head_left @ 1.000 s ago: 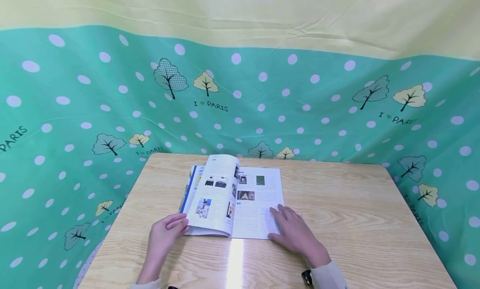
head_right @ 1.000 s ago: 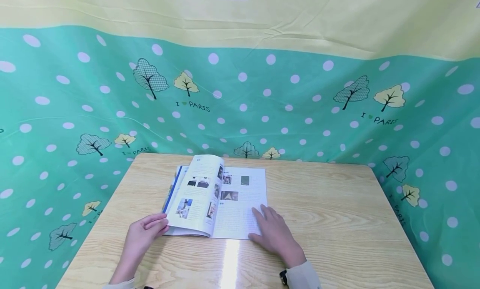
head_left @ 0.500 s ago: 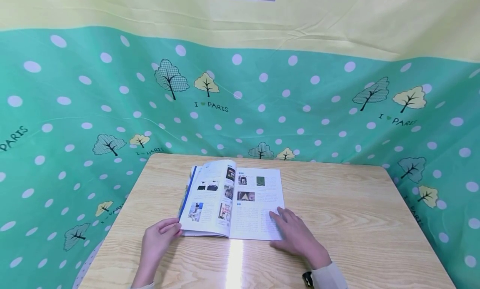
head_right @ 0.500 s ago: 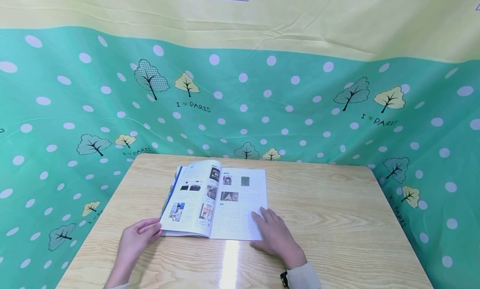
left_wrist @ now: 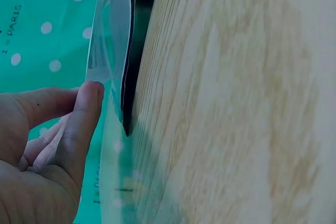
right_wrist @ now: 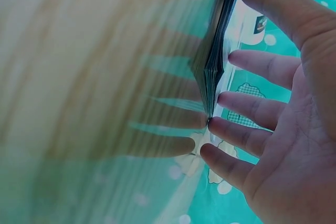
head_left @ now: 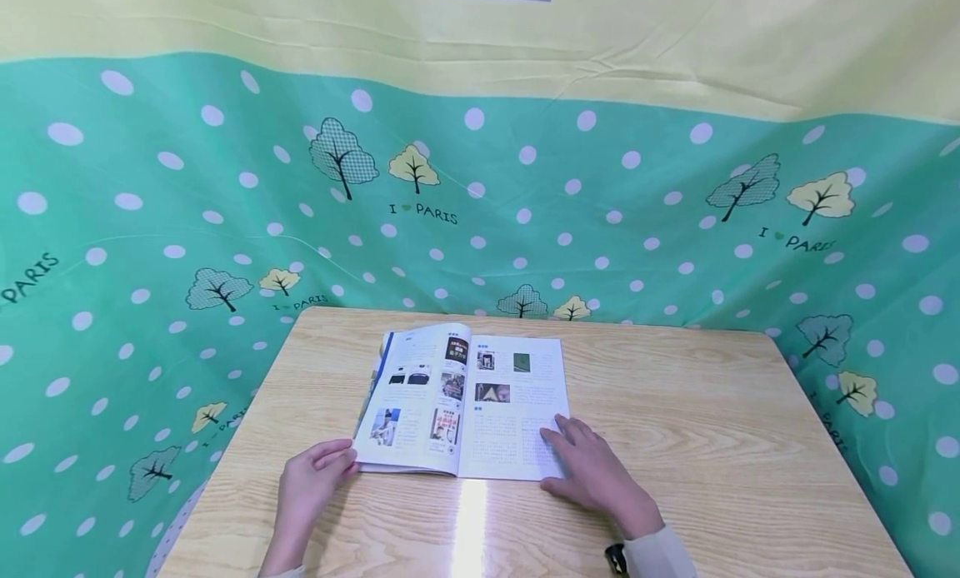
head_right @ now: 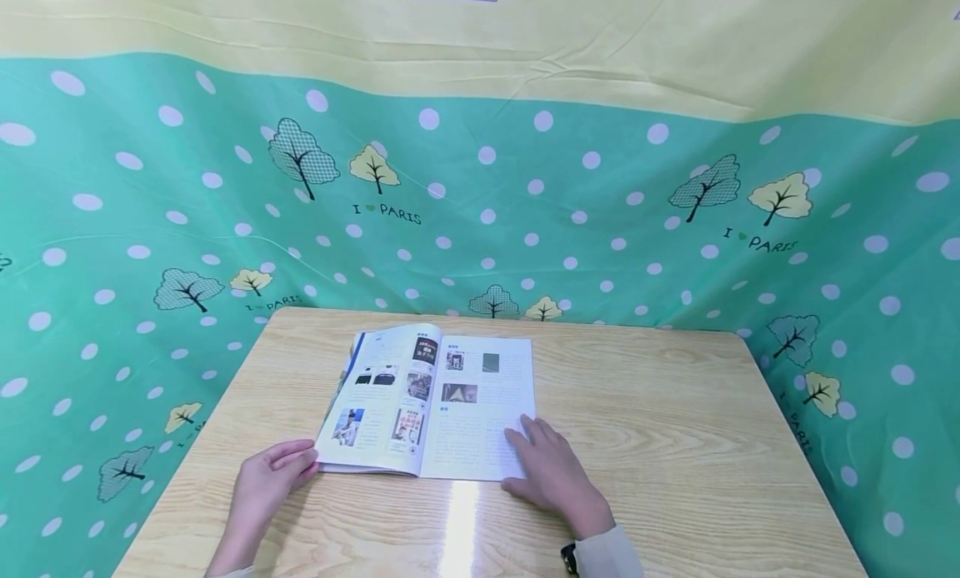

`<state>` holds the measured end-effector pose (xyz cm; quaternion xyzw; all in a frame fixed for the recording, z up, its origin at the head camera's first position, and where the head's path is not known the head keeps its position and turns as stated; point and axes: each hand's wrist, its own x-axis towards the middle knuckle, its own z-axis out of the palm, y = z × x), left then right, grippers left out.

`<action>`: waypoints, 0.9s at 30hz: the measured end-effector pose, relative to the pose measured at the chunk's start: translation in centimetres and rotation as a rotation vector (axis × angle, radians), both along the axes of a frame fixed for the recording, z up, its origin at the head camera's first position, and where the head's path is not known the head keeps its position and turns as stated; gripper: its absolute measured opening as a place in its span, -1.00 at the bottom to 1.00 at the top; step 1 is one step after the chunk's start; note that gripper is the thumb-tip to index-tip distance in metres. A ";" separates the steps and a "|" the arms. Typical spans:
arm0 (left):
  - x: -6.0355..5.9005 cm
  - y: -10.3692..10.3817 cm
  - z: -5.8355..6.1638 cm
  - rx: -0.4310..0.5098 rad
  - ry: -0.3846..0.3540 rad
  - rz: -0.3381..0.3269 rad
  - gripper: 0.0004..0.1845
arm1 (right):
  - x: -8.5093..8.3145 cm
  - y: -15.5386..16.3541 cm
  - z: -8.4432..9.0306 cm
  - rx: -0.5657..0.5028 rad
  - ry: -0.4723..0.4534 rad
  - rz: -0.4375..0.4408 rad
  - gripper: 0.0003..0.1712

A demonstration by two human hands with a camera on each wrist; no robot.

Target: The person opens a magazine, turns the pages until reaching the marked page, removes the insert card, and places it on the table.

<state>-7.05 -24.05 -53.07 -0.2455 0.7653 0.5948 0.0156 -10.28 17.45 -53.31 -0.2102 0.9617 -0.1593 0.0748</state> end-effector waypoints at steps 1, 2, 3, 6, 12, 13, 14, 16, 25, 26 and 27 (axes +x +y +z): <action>0.0 0.0 0.0 0.003 0.000 0.001 -0.66 | 0.0 0.0 0.0 -0.001 0.001 0.001 -0.11; 0.0 -0.1 -0.1 0.003 0.001 0.002 -0.66 | 0.0 0.0 0.1 -0.001 0.000 0.003 -0.12; 0.0 -0.1 -0.1 0.004 0.001 0.002 -0.65 | 0.0 0.0 0.1 -0.001 -0.004 0.003 -0.13; 0.0 -0.3 -0.3 -0.002 0.002 0.001 -0.65 | 0.0 0.1 0.3 -0.013 -0.012 0.004 -0.15; 0.1 -0.4 -0.5 0.001 0.003 -0.002 -0.64 | 0.1 0.3 0.5 -0.050 -0.007 -0.006 -0.25; 0.1 -0.4 -0.5 0.003 0.002 -0.002 -0.64 | 0.0 0.4 0.6 -0.057 -0.001 -0.012 -0.26; 0.1 -0.4 -0.4 0.006 0.002 -0.002 -0.64 | 0.0 0.5 0.6 -0.066 0.005 -0.019 -0.28; 0.1 -0.5 -0.4 0.010 0.001 -0.001 -0.64 | 0.0 0.6 0.6 -0.084 0.017 -0.034 -0.29; 0.1 -0.7 -0.1 -0.038 0.006 -0.016 -0.65 | -0.5 0.9 0.8 -0.166 0.111 -0.081 -0.22; 0.1 -0.7 -0.1 -0.044 0.009 -0.019 -0.65 | -0.6 0.9 0.8 -0.169 0.118 -0.088 -0.21; 0.1 -0.7 -0.1 -0.052 0.013 -0.020 -0.65 | -0.6 0.9 0.7 -0.169 0.122 -0.097 -0.19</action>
